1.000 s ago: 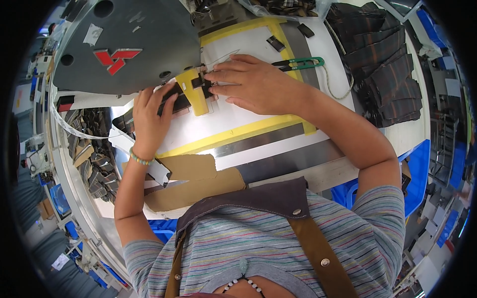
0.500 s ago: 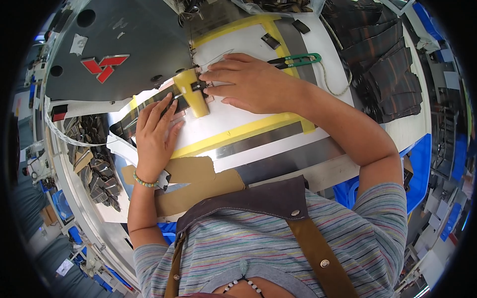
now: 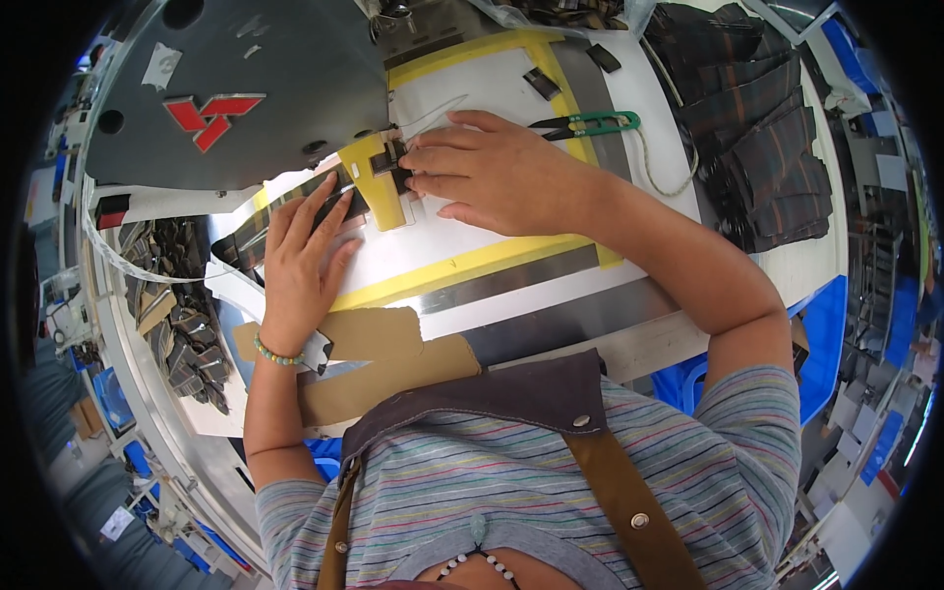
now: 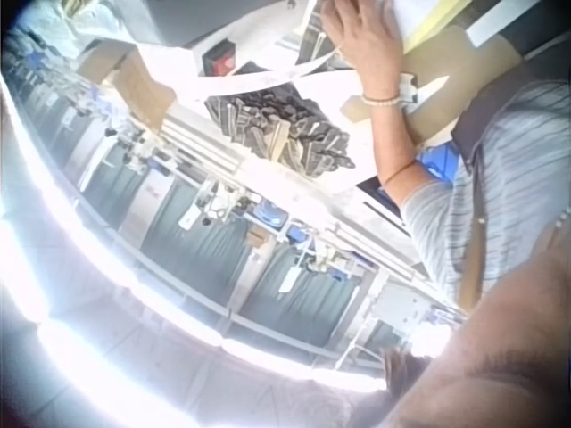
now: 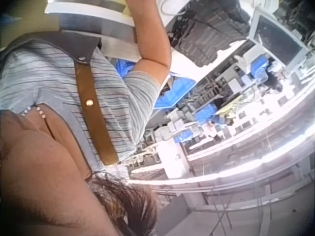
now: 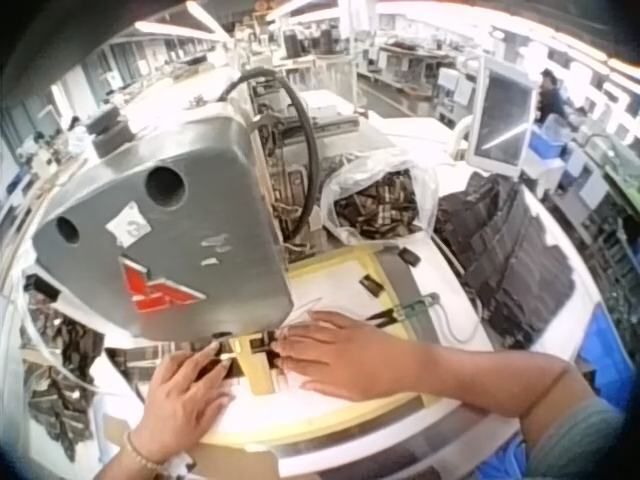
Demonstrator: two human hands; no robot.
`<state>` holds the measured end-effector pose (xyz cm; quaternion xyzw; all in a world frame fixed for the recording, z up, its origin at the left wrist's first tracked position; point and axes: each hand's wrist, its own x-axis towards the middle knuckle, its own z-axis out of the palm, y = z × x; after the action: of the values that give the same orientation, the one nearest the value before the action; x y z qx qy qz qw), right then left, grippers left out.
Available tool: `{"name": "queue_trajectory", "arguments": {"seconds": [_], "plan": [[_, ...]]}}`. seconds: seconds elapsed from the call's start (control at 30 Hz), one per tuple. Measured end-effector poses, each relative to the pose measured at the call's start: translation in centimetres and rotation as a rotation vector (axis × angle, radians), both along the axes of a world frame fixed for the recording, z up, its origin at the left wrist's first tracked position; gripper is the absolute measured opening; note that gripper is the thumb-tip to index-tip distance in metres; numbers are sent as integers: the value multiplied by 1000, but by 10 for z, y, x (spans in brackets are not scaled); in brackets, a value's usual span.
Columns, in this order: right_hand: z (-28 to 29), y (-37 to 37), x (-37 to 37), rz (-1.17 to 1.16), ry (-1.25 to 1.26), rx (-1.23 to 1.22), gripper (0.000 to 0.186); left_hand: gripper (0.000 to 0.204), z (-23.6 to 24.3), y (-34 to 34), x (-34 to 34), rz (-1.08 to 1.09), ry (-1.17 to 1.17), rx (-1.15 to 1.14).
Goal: Sewing strips of checkered fabric using an industrial sewing machine.
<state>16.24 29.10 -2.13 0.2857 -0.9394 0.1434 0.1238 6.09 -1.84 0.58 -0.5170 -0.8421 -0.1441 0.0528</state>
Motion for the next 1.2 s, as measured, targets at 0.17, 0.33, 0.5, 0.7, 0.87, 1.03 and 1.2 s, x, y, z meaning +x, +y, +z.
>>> {"name": "queue_trajectory", "arguments": {"seconds": [0.17, 0.33, 0.5, 0.7, 0.87, 1.03, 1.2], "plan": [[0, 1, 0, -3, 16, 4, 39, 58, 0, 1, 0, -4, -2, 4], [2, 1, -1, -2, 15, -11, 39, 59, -2, 0, -2, -18, 1, 7], [-1, 4, -2, -1, 23, -71, 39, 58, -2, -1, -2, -12, -12, -8], [19, 13, 3, -193, 88, -149, 45, 62, -4, -1, -1, 21, 29, -28], [2, 1, 1, 21, -62, -110, 47, 67, -1, -1, -2, 44, -30, -46], [0, 1, 1, -1, -88, -59, 50, 68, -1, -5, -5, 22, -6, -110], [4, 0, 1, -5, -113, -68, 52, 67, -1, -7, -7, 15, -9, -111]]}}
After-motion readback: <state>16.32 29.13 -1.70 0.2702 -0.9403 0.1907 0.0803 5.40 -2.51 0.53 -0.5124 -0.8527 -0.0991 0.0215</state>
